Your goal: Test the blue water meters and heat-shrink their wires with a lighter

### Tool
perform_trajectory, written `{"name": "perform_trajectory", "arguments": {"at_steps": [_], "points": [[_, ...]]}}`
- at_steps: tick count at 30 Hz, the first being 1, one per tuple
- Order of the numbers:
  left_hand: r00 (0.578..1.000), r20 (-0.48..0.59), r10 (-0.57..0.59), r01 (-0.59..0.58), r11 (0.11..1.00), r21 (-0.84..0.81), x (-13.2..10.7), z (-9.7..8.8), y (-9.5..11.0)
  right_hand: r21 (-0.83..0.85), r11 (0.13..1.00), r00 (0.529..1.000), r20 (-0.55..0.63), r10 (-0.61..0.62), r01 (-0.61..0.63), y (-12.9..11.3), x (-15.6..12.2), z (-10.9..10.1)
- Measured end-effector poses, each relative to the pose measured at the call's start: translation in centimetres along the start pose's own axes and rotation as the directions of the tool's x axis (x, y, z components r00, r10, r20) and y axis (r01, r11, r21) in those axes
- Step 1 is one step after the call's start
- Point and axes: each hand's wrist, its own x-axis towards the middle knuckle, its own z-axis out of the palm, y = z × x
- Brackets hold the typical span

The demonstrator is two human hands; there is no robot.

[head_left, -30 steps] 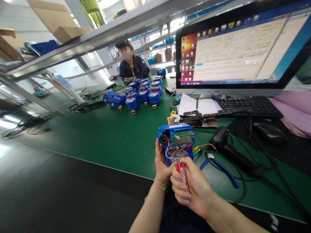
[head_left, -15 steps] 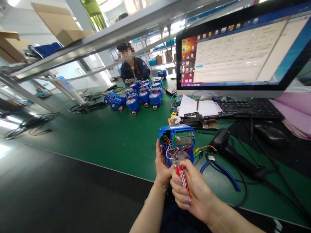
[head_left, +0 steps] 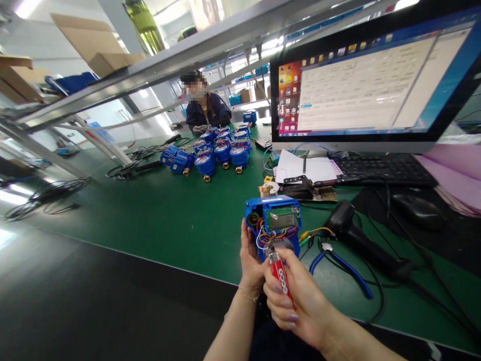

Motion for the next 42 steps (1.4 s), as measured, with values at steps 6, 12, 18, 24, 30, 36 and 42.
{"name": "perform_trajectory", "arguments": {"at_steps": [6, 12, 18, 24, 30, 36, 42], "points": [[1.000, 0.000, -0.004, 0.004, 1.000, 0.031, -0.09, -0.10, 0.00, -0.011, 1.000, 0.998, 0.051, -0.029, 0.030, -0.08, 0.08, -0.26], [1.000, -0.001, 0.004, -0.004, 0.999, 0.032, -0.01, 0.02, 0.17, -0.003, 1.000, 0.999, 0.043, -0.028, 0.028, -0.04, 0.27, -0.26], [1.000, 0.004, -0.003, 0.003, 1.000, 0.014, 0.05, -0.01, 0.19, -0.012, 1.000, 0.998, 0.061, -0.025, 0.026, -0.10, 0.26, -0.31], [1.000, -0.010, -0.007, 0.008, 0.997, 0.071, 0.04, 0.05, 0.39, -0.008, 0.998, 0.996, 0.071, -0.055, 0.056, -0.35, 0.37, -0.17], [1.000, -0.004, 0.001, -0.001, 0.999, 0.052, 0.10, 0.02, 0.33, -0.022, 1.000, 0.997, 0.069, -0.019, 0.021, -0.31, 0.40, -0.28], [1.000, -0.011, -0.005, 0.006, 1.000, 0.029, -0.05, -0.02, 0.25, -0.028, 0.999, 0.999, 0.042, -0.016, 0.017, -0.28, 0.35, 0.01], [1.000, -0.018, -0.013, 0.013, 1.000, -0.002, -0.04, -0.02, 0.13, -0.033, 0.999, 0.998, 0.054, -0.015, 0.017, -0.14, 0.46, -0.06]]}}
